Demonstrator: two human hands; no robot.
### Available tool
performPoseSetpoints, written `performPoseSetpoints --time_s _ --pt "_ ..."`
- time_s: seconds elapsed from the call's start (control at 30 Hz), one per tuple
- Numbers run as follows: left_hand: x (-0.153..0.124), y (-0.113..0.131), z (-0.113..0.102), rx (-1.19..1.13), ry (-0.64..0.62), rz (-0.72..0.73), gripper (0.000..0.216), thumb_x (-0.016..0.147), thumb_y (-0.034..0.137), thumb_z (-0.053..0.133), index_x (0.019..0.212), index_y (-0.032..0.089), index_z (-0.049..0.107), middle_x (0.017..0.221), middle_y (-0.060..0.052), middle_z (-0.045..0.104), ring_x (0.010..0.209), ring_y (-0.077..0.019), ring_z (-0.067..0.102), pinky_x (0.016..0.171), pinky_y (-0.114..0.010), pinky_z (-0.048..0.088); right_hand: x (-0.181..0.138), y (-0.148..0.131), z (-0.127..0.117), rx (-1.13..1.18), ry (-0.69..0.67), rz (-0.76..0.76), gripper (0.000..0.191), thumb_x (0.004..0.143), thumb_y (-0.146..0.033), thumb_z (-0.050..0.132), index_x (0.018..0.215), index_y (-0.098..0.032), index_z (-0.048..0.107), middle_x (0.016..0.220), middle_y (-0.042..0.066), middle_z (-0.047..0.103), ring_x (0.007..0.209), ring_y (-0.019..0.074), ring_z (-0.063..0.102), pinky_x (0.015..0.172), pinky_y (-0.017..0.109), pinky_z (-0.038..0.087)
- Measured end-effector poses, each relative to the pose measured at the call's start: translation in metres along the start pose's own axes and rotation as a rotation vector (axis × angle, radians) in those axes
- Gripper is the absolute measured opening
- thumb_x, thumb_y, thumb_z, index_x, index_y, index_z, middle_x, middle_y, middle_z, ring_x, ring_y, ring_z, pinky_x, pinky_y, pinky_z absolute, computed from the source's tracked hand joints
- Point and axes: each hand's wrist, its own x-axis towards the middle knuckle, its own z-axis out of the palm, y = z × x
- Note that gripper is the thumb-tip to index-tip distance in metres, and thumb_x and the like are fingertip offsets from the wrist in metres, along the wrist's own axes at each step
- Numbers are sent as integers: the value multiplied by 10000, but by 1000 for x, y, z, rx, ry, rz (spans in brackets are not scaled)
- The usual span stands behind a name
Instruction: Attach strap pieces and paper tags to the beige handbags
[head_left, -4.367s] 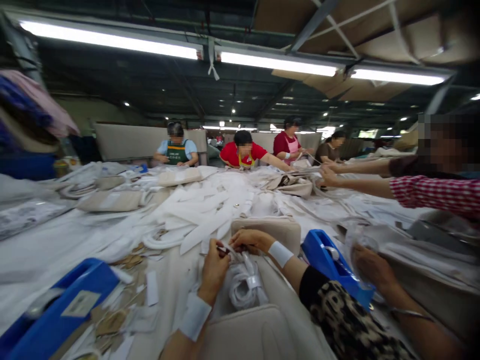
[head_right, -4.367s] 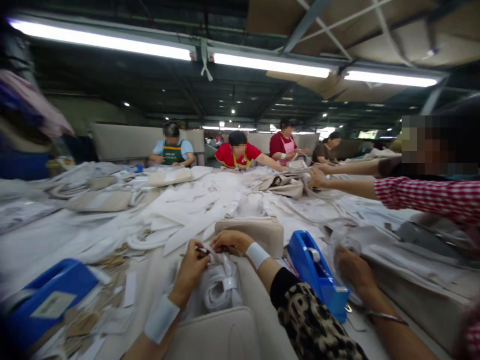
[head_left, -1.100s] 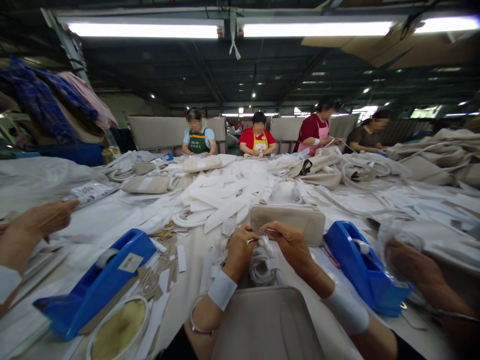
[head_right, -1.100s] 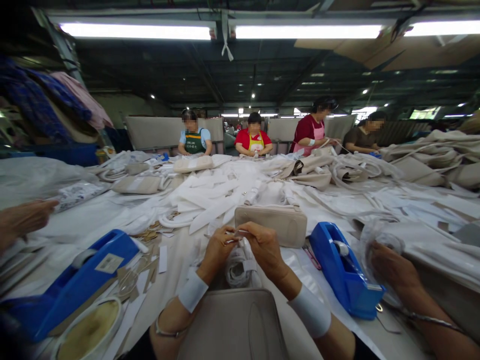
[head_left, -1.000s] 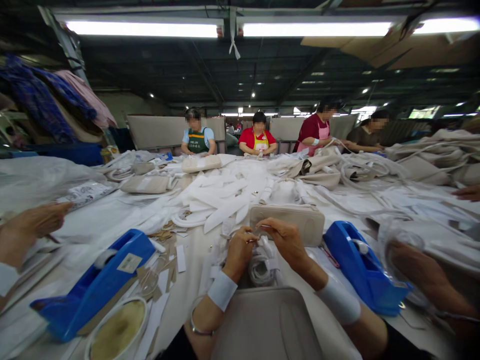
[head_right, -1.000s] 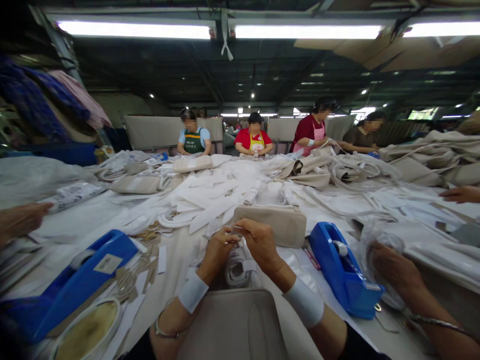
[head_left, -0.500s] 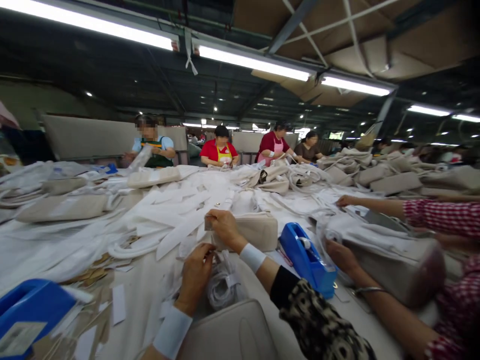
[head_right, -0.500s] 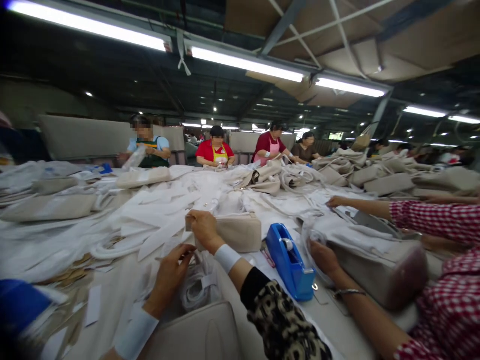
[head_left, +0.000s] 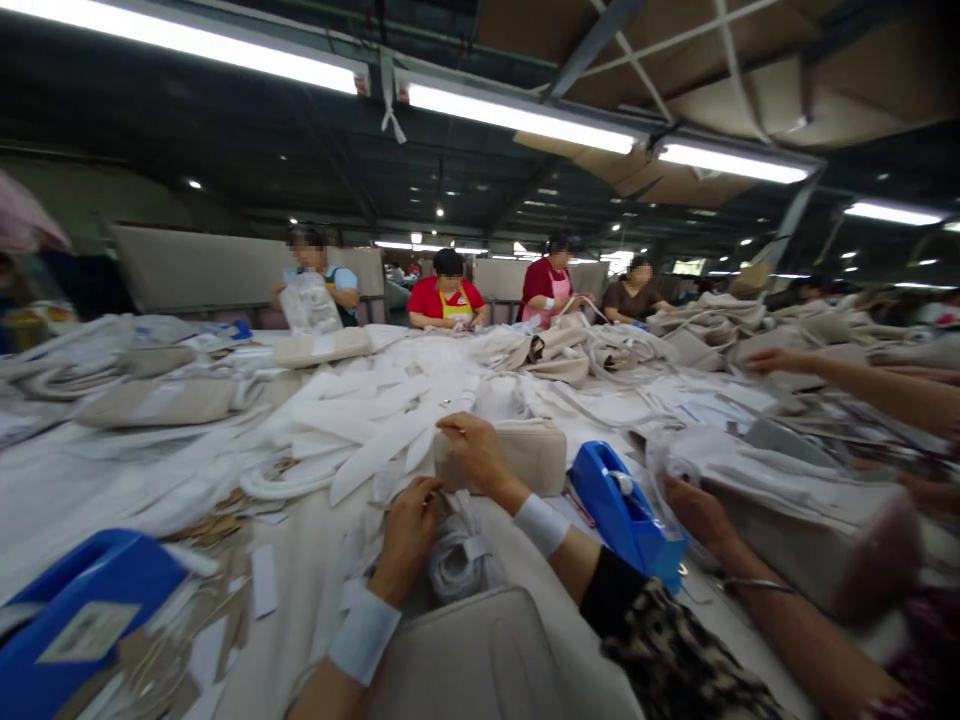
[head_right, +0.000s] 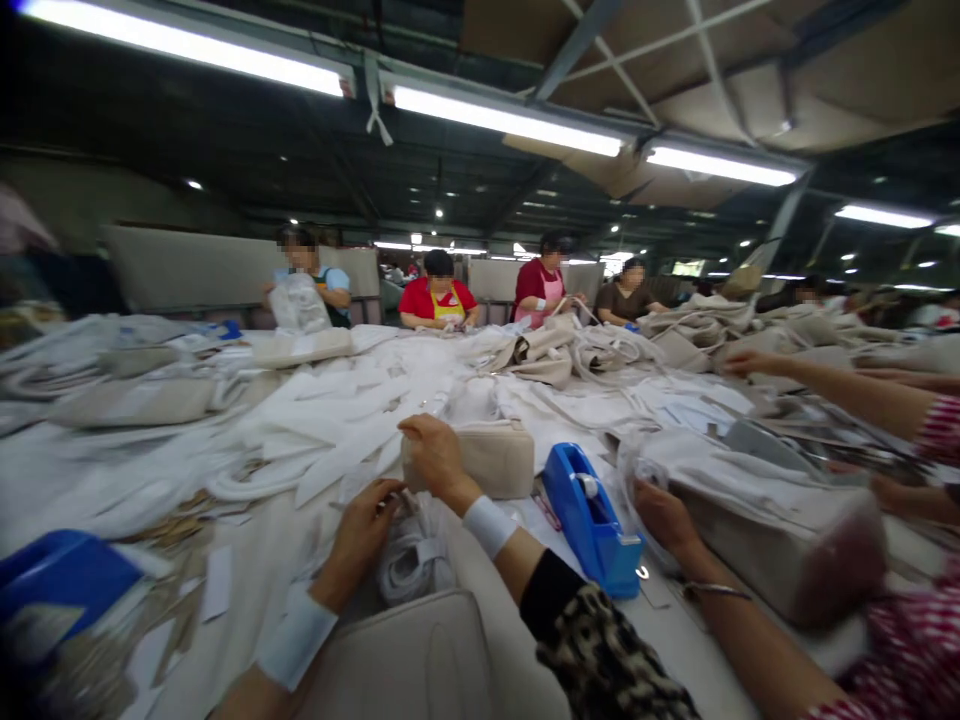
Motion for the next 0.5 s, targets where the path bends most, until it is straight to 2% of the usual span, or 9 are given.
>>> performPoseSetpoints --time_s 0.13,0.23,0.37,0.5 --pt "-3 7 -6 -63 218 -33 321 794 70 376 931 165 650 925 -62 686 821 -159 652 775 -282 509 -36 0 -22 101 -9 37 189 869 -210 536 886 -217 724 937 35 727 887 200 642 845 325 467" --pt "-5 9 -8 3 294 -97 294 797 61 379 851 172 646 864 -50 691 814 -159 650 764 -274 497 -72 0 -41 137 -37 102 178 869 -249 549 871 -226 725 904 31 724 852 204 645 786 317 470" --pt "-7 8 -2 93 213 -130 268 746 43 441 749 186 667 801 -40 709 804 -184 648 776 -306 473 -128 0 -58 144 -92 261 154 869 -325 580 844 -271 722 898 13 711 854 206 637 749 306 456" --pt "-6 5 4 137 85 -110 262 718 42 470 767 189 682 837 -53 720 827 -204 649 800 -334 466 -177 2 -65 159 -144 355 190 890 -393 547 866 -299 710 895 22 698 875 224 635 758 322 466"
